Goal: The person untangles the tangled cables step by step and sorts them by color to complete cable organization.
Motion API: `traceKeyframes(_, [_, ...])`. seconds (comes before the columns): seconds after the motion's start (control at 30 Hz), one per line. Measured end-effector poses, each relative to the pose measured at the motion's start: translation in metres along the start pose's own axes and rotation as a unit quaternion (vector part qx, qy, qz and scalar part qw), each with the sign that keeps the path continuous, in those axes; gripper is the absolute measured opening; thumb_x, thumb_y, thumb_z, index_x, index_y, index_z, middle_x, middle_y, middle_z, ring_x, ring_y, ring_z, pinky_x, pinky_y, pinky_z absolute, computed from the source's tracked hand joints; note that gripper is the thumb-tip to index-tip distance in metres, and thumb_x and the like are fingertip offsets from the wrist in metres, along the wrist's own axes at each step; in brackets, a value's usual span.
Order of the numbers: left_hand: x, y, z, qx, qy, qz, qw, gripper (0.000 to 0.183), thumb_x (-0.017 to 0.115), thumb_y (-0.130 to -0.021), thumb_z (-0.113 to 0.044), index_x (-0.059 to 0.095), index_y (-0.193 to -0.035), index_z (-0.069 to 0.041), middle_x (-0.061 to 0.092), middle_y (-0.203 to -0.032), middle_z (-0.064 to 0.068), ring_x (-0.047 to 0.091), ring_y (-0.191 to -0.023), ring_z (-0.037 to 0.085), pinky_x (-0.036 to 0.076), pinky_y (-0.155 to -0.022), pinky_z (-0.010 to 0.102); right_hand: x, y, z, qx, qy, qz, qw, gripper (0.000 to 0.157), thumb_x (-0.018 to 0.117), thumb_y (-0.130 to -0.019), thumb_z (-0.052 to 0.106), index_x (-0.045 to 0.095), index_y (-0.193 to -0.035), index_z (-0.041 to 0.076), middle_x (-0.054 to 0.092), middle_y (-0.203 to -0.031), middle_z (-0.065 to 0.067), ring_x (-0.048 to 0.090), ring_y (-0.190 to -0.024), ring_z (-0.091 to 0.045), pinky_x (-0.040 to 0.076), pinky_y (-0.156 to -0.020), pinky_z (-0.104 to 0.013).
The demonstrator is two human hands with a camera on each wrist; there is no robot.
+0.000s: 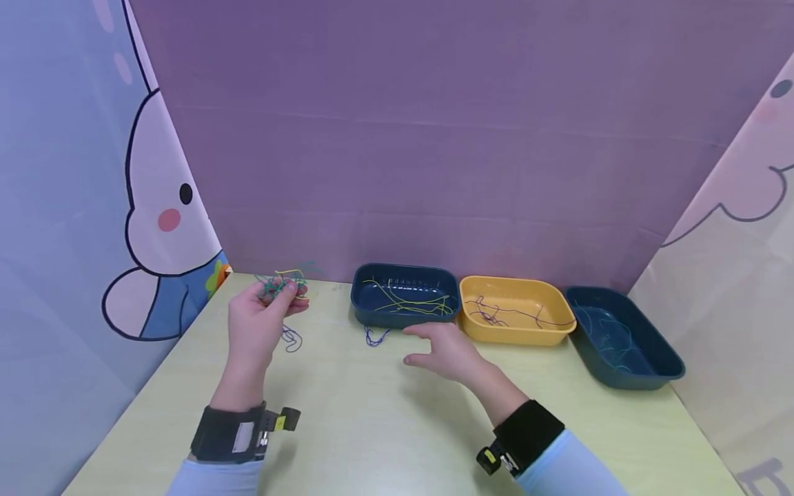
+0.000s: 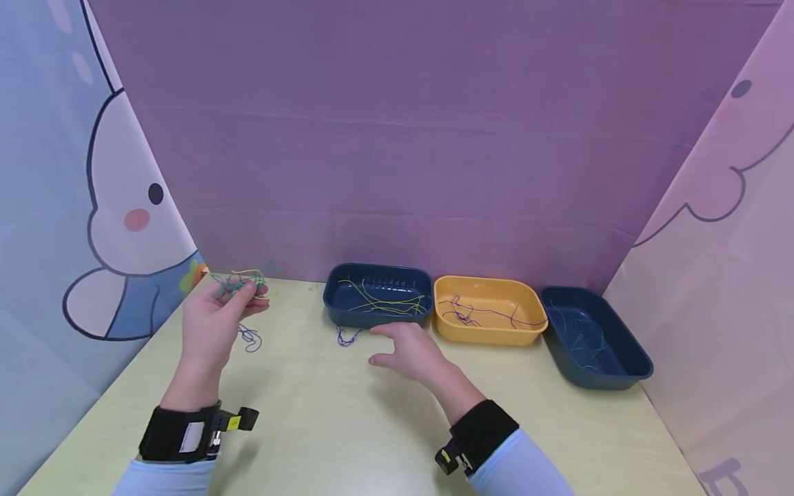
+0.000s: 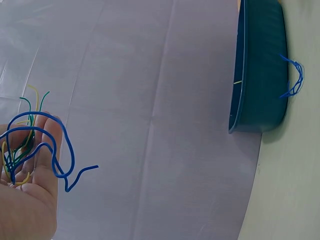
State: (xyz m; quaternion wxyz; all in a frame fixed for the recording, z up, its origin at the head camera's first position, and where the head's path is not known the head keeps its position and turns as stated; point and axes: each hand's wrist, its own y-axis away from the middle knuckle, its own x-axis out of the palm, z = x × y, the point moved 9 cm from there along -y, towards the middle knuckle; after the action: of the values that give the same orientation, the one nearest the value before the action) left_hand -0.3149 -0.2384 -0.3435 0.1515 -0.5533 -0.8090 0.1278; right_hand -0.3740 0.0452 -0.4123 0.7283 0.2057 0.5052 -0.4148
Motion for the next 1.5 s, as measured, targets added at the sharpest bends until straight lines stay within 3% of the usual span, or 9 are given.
traceKeyframes(0.23, [0.004, -0.001, -0.001, 0.007, 0.007, 0.005, 0.9999, 0.028, 0.066, -0.083, -0.028, 0.063, -0.099, -0.005, 0.068, -0.096, 0.015, 0.065, -0.079, 0.027, 0.055, -0.071, 0.033, 0.021, -0.024, 0.008, -0.014, 0.020, 0.039, 0.999, 0.048, 0.070, -0.077, 0.043, 0.058, -0.121, 0.024, 0.060, -0.121, 0.008, 0.050, -0.112, -0.013, 0.044, -0.095, -0.037])
traceKeyframes(0.47, [0.008, 0.000, -0.001, 0.010, 0.008, 0.014, 0.9998, 0.028, 0.066, -0.083, -0.029, 0.063, -0.099, -0.006, 0.067, -0.096, 0.015, 0.065, -0.080, 0.027, 0.055, -0.072, 0.033, 0.038, -0.046, 0.009, -0.009, 0.036, 0.056, 0.998, 0.046, 0.071, -0.077, 0.033, 0.059, -0.119, 0.020, 0.063, -0.116, 0.000, 0.056, -0.099, -0.015, 0.048, -0.086, -0.035])
traceKeyframes(0.6, [0.009, 0.001, -0.001, 0.007, -0.003, 0.016, 0.9998, 0.029, 0.065, -0.084, -0.031, 0.063, -0.100, -0.008, 0.067, -0.097, 0.014, 0.065, -0.080, 0.025, 0.055, -0.072, 0.031, 0.047, -0.055, 0.011, -0.003, 0.041, 0.068, 0.997, 0.046, 0.072, -0.077, 0.029, 0.059, -0.120, 0.016, 0.063, -0.117, 0.000, 0.055, -0.102, -0.016, 0.047, -0.089, -0.036])
traceKeyframes(0.9, [0.007, 0.001, 0.002, 0.009, 0.011, 0.011, 0.9998, 0.027, 0.067, -0.083, -0.029, 0.064, -0.098, -0.007, 0.068, -0.095, 0.015, 0.065, -0.079, 0.028, 0.055, -0.071, 0.034, 0.069, -0.071, 0.009, 0.014, 0.120, 0.096, 0.988, 0.048, 0.070, -0.078, 0.031, 0.057, -0.122, 0.018, 0.061, -0.118, 0.002, 0.052, -0.102, -0.012, 0.045, -0.093, -0.034])
traceKeyframes(1.0, [0.006, 0.002, 0.004, 0.005, 0.006, 0.010, 0.9999, 0.027, 0.067, -0.083, -0.029, 0.064, -0.099, -0.007, 0.068, -0.096, 0.014, 0.065, -0.079, 0.027, 0.055, -0.071, 0.033, 0.075, -0.076, 0.010, 0.001, 0.151, 0.099, 0.984, 0.036, 0.067, -0.079, 0.027, 0.061, -0.113, 0.016, 0.064, -0.105, 0.003, 0.054, -0.089, -0.012, 0.048, -0.083, -0.031])
traceKeyframes(1.17, [0.006, 0.001, 0.004, 0.006, 0.003, 0.011, 0.9999, 0.028, 0.067, -0.083, -0.030, 0.064, -0.100, -0.008, 0.068, -0.097, 0.014, 0.065, -0.080, 0.026, 0.055, -0.072, 0.033, 0.079, -0.081, 0.014, -0.010, 0.182, 0.094, 0.979, 0.005, 0.063, -0.082, 0.020, 0.062, -0.085, 0.017, 0.059, -0.081, 0.003, 0.051, -0.073, -0.015, 0.046, -0.066, -0.032])
traceKeyframes(1.37, [0.005, 0.000, 0.003, 0.010, 0.007, 0.011, 0.9999, 0.027, 0.067, -0.083, -0.030, 0.064, -0.098, -0.007, 0.068, -0.095, 0.015, 0.065, -0.079, 0.027, 0.055, -0.071, 0.033, 0.079, -0.082, 0.018, -0.021, 0.195, 0.086, 0.977, 0.011, 0.065, -0.082, 0.020, 0.058, -0.074, 0.019, 0.057, -0.075, 0.004, 0.052, -0.072, -0.013, 0.048, -0.066, -0.033])
traceKeyframes(1.5, [0.005, 0.001, 0.002, 0.012, 0.007, 0.013, 0.9998, 0.027, 0.066, -0.083, -0.029, 0.064, -0.098, -0.008, 0.068, -0.095, 0.014, 0.065, -0.079, 0.027, 0.055, -0.071, 0.033, 0.080, -0.080, 0.017, -0.020, 0.193, 0.090, 0.977, 0.015, 0.064, -0.081, 0.016, 0.056, -0.068, 0.019, 0.053, -0.070, 0.004, 0.048, -0.066, -0.014, 0.042, -0.059, -0.029])
